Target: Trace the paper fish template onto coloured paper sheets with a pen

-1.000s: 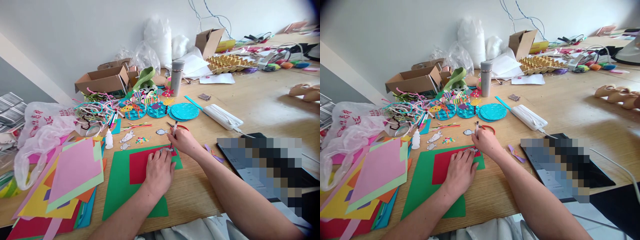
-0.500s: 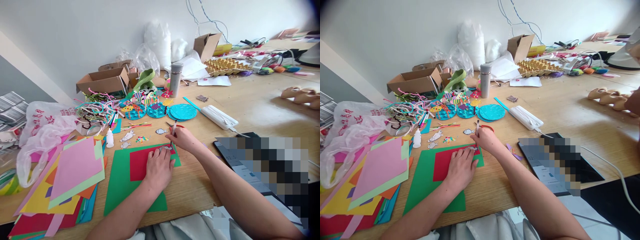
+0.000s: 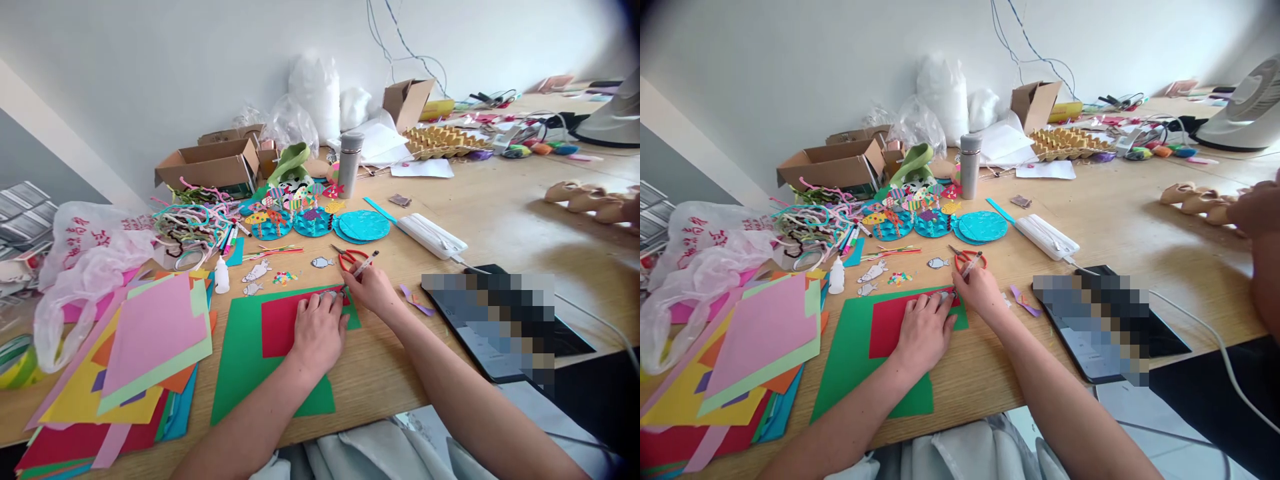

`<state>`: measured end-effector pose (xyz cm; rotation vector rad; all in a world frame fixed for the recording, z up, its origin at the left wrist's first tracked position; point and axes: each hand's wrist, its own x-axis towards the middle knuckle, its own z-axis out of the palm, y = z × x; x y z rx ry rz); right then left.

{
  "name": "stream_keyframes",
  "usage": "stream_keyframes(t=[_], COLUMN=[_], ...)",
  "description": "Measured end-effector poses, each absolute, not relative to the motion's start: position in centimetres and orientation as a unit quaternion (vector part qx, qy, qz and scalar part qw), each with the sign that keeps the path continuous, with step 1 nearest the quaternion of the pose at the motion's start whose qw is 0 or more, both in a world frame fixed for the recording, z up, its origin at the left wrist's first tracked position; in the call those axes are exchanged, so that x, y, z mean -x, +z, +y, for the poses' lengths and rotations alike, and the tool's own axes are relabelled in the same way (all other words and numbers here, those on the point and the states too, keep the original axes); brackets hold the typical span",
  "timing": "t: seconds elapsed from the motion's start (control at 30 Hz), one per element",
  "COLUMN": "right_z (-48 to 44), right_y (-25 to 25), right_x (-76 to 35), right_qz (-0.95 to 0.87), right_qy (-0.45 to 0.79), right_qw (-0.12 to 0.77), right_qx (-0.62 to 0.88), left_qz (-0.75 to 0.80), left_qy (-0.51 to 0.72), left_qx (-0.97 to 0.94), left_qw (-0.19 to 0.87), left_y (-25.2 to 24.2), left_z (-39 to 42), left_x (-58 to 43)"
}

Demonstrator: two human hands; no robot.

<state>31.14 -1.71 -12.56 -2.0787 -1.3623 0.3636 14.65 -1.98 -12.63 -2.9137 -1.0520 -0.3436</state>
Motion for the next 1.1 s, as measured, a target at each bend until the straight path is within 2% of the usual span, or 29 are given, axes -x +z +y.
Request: stream_keyframes(t=[0.37, 1.1], right_z=[-1.64, -1.94], right_y=[-12.72, -12.79], right_x=[-31.16, -31.24], right_qz=[-0.500, -0.518], right_qy=[0.149, 0.106], right_qw=[0.342, 0.301], right_qx=[0.782, 0.794], left_qz=[-0.342, -0.340], left_qy=[-0.111, -0.105], left_qx=[0.933, 0.935], left_qw=[0.009, 0.012], left_y=[-12.59, -12.54], left_z=[-1.96, -1.91], left_x=[-14.72, -14.75])
